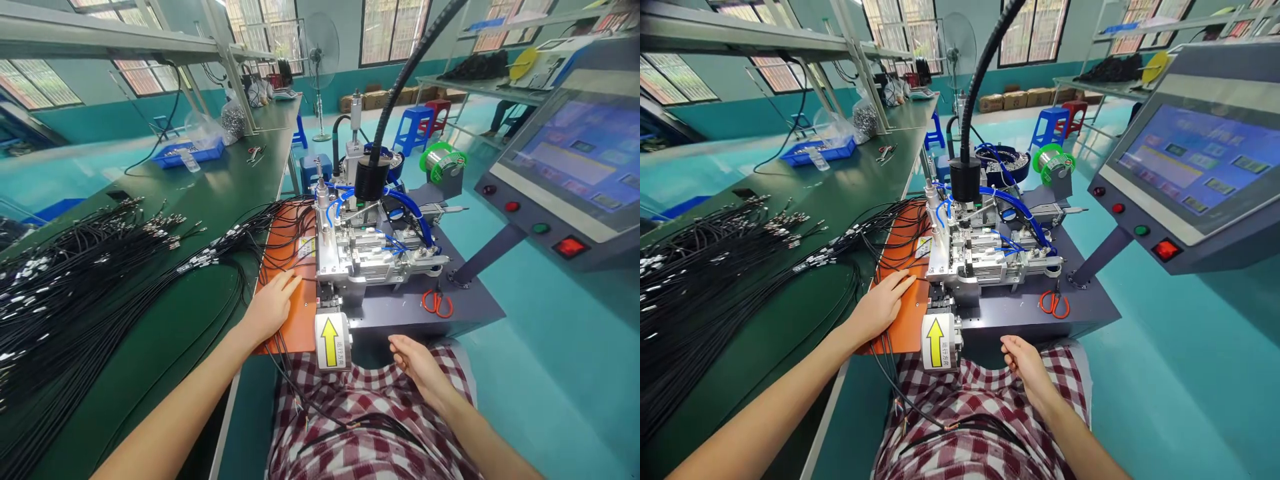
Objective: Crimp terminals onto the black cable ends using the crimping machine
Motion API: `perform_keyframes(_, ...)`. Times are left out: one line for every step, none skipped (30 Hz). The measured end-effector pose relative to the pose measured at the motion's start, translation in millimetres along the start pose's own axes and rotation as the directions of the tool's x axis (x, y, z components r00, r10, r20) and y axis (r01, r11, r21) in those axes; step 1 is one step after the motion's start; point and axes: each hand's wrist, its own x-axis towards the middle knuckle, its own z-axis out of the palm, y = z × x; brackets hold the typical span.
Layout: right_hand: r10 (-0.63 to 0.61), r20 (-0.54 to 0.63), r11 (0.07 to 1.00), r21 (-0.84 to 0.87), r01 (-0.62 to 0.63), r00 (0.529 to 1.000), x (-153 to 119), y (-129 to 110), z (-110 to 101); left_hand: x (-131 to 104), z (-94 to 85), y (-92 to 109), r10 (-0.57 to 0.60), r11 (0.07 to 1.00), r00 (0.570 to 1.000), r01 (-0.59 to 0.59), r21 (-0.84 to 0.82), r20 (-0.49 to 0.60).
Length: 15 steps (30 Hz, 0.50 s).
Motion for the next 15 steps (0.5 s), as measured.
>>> perform_keyframes(-0.009, 0.006, 1.0, -0.008, 0.009, 1.0, -1.5, -1.2, -0.8, -1.6, 0.6, 0.4, 0.0, 1.0, 1.0, 0.0, 0.004, -0.007)
perform_keyframes(-0.015, 0.012, 1.0, -0.017, 0.015, 1.0, -2.9, -2.3, -1.5, -2.9, 1.1, 0.6, 0.0, 1.0, 1.0, 0.0, 0.006, -0.014)
perform_keyframes(-0.02, 0.017, 0.999, -0.026, 0.02, 1.0, -4.1, -3.3, -2.1, -3.6, 1.4, 0.6, 0.001, 1.0, 1.0, -0.001, 0.007, -0.02)
perform_keyframes(-0.023, 0.021, 0.999, -0.036, 0.024, 1.0, -5.2, -4.0, -2.6, -3.9, 1.6, 0.4, 0.003, 1.0, 1.0, -0.002, 0.007, -0.025)
perform_keyframes(-0.024, 0.024, 0.999, -0.044, 0.025, 0.999, -6.0, -4.4, -3.1, -3.9, 1.6, 0.1, 0.006, 1.0, 1.0, -0.005, 0.007, -0.029)
perform_keyframes(-0.024, 0.025, 0.998, -0.052, 0.026, 0.999, -6.6, -4.3, -3.5, -3.6, 1.7, -0.3, 0.009, 1.0, 0.999, -0.009, 0.006, -0.031)
perform_keyframes(-0.023, 0.025, 0.998, -0.059, 0.025, 0.999, -7.0, -3.9, -3.8, -3.4, 1.7, -0.7, 0.012, 1.0, 0.999, -0.012, 0.006, -0.033)
perform_keyframes(-0.021, 0.024, 0.998, -0.065, 0.022, 1.0, -7.2, -3.1, -3.9, -3.2, 1.7, -1.0, 0.014, 1.0, 0.999, -0.014, 0.005, -0.035)
perform_keyframes(-0.016, 0.023, 0.997, -0.072, 0.018, 1.0, -7.2, -2.1, -4.0, -3.2, 1.7, -1.2, 0.015, 1.0, 0.999, -0.015, 0.005, -0.035)
perform_keyframes(-0.011, 0.023, 0.997, -0.078, 0.013, 1.0, -7.1, -0.9, -3.8, -3.5, 1.8, -1.4, 0.015, 1.0, 0.999, -0.015, 0.004, -0.036)
perform_keyframes(-0.006, 0.023, 0.996, -0.085, 0.008, 1.0, -6.9, 0.3, -3.6, -4.1, 1.9, -1.7, 0.016, 1.0, 0.999, -0.016, 0.003, -0.036)
perform_keyframes(-0.001, 0.025, 0.996, -0.092, 0.003, 1.0, -6.6, 1.3, -3.2, -5.0, 1.9, -2.1, 0.019, 1.0, 0.999, -0.019, 0.001, -0.037)
perform_keyframes(0.003, 0.029, 0.995, -0.099, 0.0, 1.0, -6.3, 2.1, -2.7, -6.3, 1.9, -2.7, 0.023, 1.0, 0.999, -0.023, 0.0, -0.039)
perform_keyframes(0.005, 0.033, 0.994, -0.107, -0.002, 0.999, -5.9, 2.5, -2.3, -8.1, 1.9, -3.4, 0.028, 1.0, 0.999, -0.028, -0.001, -0.043)
perform_keyframes(0.007, 0.037, 0.993, -0.114, -0.002, 0.999, -5.5, 2.6, -2.0, -10.3, 1.7, -4.2, 0.035, 0.999, 0.998, -0.035, -0.001, -0.049)
